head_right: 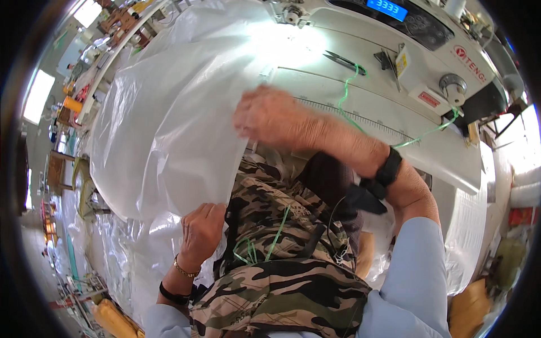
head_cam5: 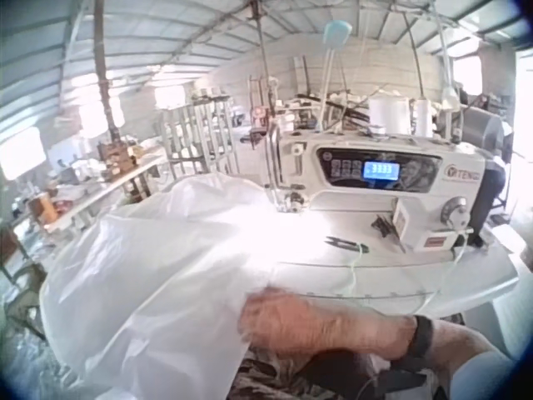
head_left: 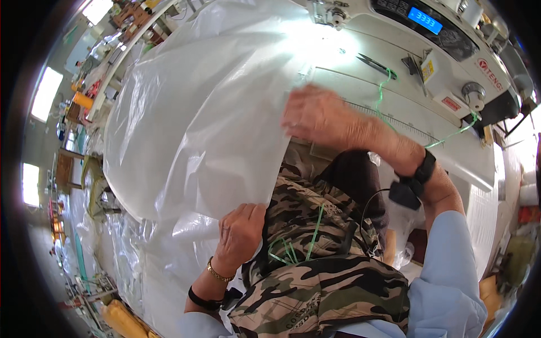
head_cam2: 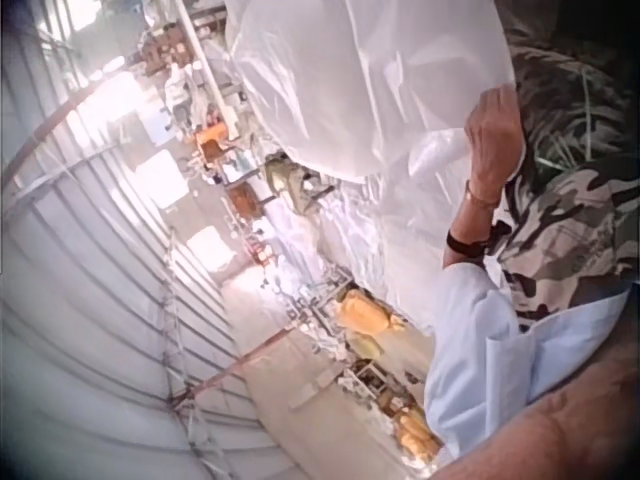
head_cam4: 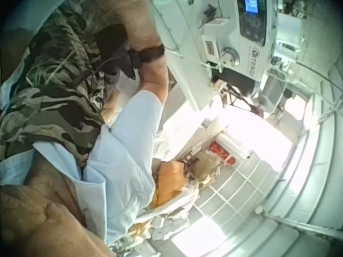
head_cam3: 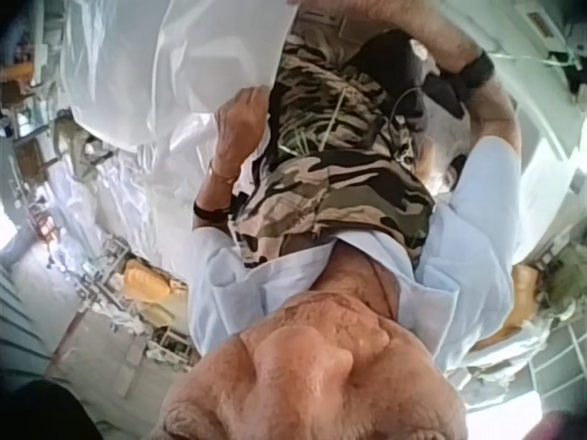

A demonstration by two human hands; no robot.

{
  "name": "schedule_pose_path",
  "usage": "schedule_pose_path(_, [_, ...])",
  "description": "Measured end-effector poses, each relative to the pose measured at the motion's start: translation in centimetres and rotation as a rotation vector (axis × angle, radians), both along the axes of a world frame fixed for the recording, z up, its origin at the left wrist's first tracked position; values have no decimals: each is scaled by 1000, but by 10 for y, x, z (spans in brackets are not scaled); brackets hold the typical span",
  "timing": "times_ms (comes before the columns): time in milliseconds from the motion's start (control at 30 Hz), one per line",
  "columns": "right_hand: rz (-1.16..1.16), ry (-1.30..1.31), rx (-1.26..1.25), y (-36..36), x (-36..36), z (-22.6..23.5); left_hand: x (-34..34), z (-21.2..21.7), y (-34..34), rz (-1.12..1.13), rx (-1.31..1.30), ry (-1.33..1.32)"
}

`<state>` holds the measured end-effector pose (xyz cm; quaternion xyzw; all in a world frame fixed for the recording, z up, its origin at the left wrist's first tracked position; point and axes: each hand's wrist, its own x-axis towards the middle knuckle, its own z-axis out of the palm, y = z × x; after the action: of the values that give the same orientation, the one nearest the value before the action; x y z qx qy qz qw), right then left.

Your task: Sewing large white plastic sheets together using an industrial sewing machine

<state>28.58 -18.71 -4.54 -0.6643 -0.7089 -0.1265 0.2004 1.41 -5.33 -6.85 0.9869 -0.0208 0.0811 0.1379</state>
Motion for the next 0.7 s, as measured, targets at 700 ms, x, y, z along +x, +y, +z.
schedule_pose_path(700, [-60,433,-61,11,62,-24,-3,14,-24,318,-526,-170])
